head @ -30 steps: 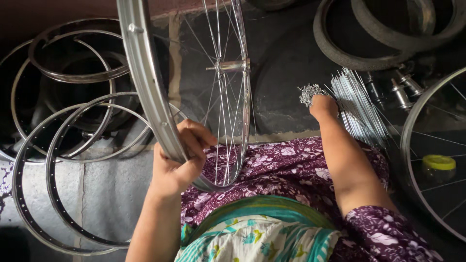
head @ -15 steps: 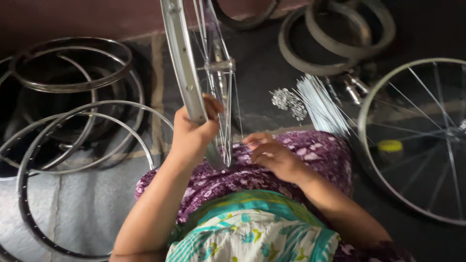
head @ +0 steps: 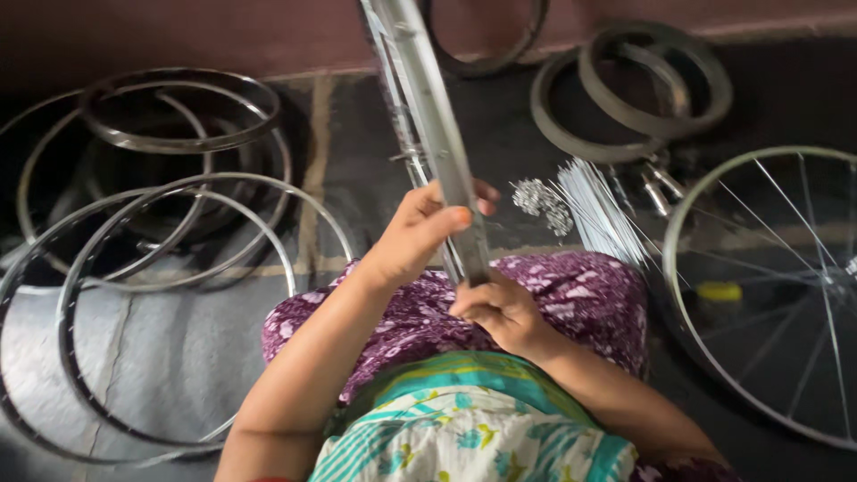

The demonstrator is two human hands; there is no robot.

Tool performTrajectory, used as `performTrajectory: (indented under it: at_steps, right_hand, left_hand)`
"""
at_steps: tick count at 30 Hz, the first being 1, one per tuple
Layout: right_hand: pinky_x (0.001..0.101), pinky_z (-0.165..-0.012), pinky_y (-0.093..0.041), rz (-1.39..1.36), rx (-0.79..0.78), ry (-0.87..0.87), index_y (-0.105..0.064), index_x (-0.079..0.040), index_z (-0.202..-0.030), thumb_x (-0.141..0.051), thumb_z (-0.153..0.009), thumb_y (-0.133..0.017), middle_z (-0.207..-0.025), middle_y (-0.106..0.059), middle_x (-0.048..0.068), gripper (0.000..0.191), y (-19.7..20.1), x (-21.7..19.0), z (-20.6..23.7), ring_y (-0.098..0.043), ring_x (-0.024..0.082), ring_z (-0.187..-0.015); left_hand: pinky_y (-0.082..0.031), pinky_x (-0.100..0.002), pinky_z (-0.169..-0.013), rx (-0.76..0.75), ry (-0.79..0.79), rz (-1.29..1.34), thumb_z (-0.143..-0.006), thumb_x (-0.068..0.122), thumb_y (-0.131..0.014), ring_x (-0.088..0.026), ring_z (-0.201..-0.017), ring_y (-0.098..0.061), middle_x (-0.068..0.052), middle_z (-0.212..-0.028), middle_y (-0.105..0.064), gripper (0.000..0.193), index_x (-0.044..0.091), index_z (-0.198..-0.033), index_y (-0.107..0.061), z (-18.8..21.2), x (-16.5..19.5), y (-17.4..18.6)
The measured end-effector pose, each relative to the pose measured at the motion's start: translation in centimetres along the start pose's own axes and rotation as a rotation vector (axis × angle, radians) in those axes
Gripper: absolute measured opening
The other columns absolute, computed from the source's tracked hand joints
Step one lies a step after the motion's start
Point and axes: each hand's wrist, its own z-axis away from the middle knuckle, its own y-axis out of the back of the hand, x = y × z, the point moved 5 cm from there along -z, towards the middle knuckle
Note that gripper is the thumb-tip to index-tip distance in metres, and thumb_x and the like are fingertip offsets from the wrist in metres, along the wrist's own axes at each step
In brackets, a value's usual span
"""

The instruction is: The person laces a bicycle wheel by inserting spokes through the rim and hub, then securing each spoke with a nipple. The person rotates the wheel to access different spoke holes and continues adding spokes around the rim.

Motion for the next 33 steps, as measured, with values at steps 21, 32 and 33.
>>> performTrajectory:
  at_steps: [21,32,33]
  right_hand:
    - [0.0298,-0.077,-0.052,-0.137,-0.156,-0.031,-0.073,-0.005,-0.105,-0.002,-0.098,-0.070,-0.093,-0.063,0.004,0.009,1.4,0.9,0.2,-0.061,0.015,-0.085]
    - [0.0342,-0.099,-0.056,0.138,-0.016,-0.052,-0.074,-0.005,-0.102,0.001,-0.093,-0.068,-0.124,-0.062,0.014,0.012,5.3,-6.1,-1.5,-0.065,0.023,-0.113]
    - [0.0311,-0.092,-0.057,0.285,0.081,-0.029,-0.074,-0.005,-0.103,0.001,-0.093,-0.068,-0.117,-0.066,0.012,0.013,5.9,-7.2,-1.9,-0.068,0.020,-0.105]
  left_hand:
    - [-0.043,-0.035,-0.105,-0.209,-0.514,-0.428,-0.095,0.008,-0.074,-0.023,-0.110,-0.055,-0.006,-0.101,-0.068,0.005,0.004,-0.099,-0.076,-3.6,-3.5,3.0]
    - [-0.055,-0.030,-0.083,-0.235,-0.112,0.095,-0.090,0.012,-0.081,-0.014,-0.093,-0.066,-0.005,-0.104,-0.069,0.017,0.000,-0.101,-0.077,-3.9,-6.4,4.5]
    - [-0.055,-0.030,-0.083,-0.252,-0.098,0.108,-0.090,0.012,-0.081,-0.014,-0.093,-0.066,-0.005,-0.104,-0.070,0.017,0.000,-0.101,-0.077,-3.9,-6.5,4.5]
